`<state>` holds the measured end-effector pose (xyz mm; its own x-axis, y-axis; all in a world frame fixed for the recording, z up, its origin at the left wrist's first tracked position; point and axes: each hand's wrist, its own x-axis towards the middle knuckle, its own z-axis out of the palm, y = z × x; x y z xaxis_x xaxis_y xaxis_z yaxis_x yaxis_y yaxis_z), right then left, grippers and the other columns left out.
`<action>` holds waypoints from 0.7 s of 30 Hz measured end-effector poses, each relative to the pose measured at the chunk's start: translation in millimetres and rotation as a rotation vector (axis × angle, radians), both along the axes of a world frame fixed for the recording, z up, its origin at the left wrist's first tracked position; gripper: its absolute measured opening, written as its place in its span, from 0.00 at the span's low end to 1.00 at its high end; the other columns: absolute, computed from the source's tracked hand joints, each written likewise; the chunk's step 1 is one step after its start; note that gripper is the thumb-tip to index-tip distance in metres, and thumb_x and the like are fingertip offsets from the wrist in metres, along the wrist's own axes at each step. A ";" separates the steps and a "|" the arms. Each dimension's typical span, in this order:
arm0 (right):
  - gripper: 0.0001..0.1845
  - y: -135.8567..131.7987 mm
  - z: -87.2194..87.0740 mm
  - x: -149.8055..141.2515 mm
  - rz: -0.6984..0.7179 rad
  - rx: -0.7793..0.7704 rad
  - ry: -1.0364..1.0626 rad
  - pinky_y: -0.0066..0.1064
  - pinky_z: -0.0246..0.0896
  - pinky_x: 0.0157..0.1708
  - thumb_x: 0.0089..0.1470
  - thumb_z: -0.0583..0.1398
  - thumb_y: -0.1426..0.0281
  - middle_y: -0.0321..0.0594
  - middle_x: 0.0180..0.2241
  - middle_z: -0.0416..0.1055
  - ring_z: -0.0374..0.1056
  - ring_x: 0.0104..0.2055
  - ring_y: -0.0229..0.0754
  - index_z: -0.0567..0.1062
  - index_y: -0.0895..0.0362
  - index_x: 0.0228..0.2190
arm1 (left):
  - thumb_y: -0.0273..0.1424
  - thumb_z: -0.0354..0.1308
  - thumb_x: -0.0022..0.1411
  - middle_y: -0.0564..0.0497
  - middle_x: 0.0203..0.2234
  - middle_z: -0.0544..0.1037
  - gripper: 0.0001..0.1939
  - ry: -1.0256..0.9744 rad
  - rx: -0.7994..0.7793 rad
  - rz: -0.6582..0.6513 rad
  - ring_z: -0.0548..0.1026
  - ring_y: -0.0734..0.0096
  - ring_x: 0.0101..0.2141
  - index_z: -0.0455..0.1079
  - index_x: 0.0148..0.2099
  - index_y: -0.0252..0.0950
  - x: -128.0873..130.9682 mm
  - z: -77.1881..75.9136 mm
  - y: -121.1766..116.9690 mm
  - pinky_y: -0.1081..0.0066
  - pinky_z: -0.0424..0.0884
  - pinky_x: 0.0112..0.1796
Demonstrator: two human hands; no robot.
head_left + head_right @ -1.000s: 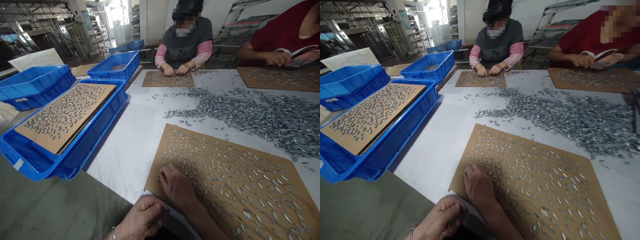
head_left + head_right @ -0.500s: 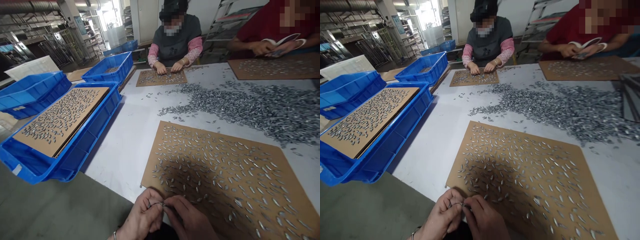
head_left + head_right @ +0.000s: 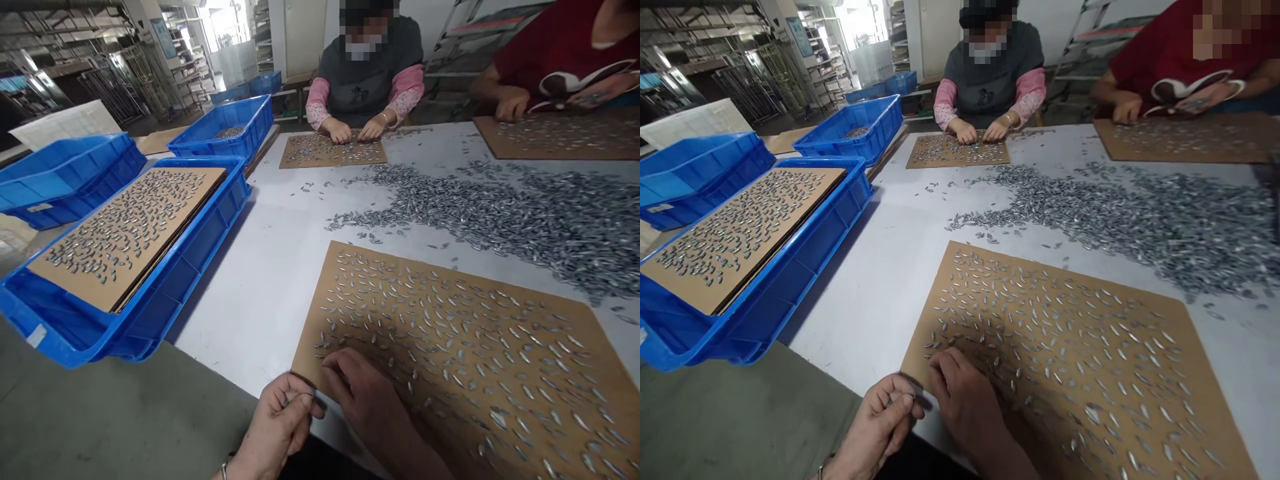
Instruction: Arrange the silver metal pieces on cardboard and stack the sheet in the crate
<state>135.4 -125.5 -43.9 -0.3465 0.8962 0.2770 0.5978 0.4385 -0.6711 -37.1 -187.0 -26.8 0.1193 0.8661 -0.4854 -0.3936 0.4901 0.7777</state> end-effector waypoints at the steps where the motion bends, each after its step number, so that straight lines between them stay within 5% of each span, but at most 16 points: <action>1: 0.11 1.3 -2.2 -1.7 -0.002 0.029 -0.009 0.28 0.66 0.32 0.67 0.52 0.72 0.36 0.31 0.74 0.73 0.31 0.38 0.72 0.52 0.33 | 0.45 0.69 0.61 0.52 0.28 0.79 0.21 -0.003 -0.005 0.001 0.53 0.90 0.13 0.68 0.38 0.34 -0.4 -0.8 -0.1 0.77 0.41 0.16; 13: 0.14 -13.4 -21.0 -7.2 -0.096 0.260 -0.400 0.33 0.57 0.32 0.63 0.52 0.78 0.38 0.28 0.69 0.67 0.28 0.42 0.71 0.53 0.29 | 0.43 0.71 0.56 0.56 0.22 0.75 0.19 0.036 -0.059 -0.042 0.53 0.87 0.13 0.70 0.34 0.34 3.2 -1.1 2.1 0.75 0.41 0.16; 21: 0.14 -31.8 11.0 17.4 -0.039 0.202 -0.167 0.27 0.62 0.30 0.70 0.50 0.71 0.37 0.30 0.72 0.71 0.29 0.37 0.73 0.52 0.34 | 0.42 0.71 0.57 0.59 0.17 0.68 0.17 0.058 -0.036 -0.063 0.52 0.86 0.13 0.72 0.34 0.33 8.6 5.8 0.2 0.75 0.42 0.17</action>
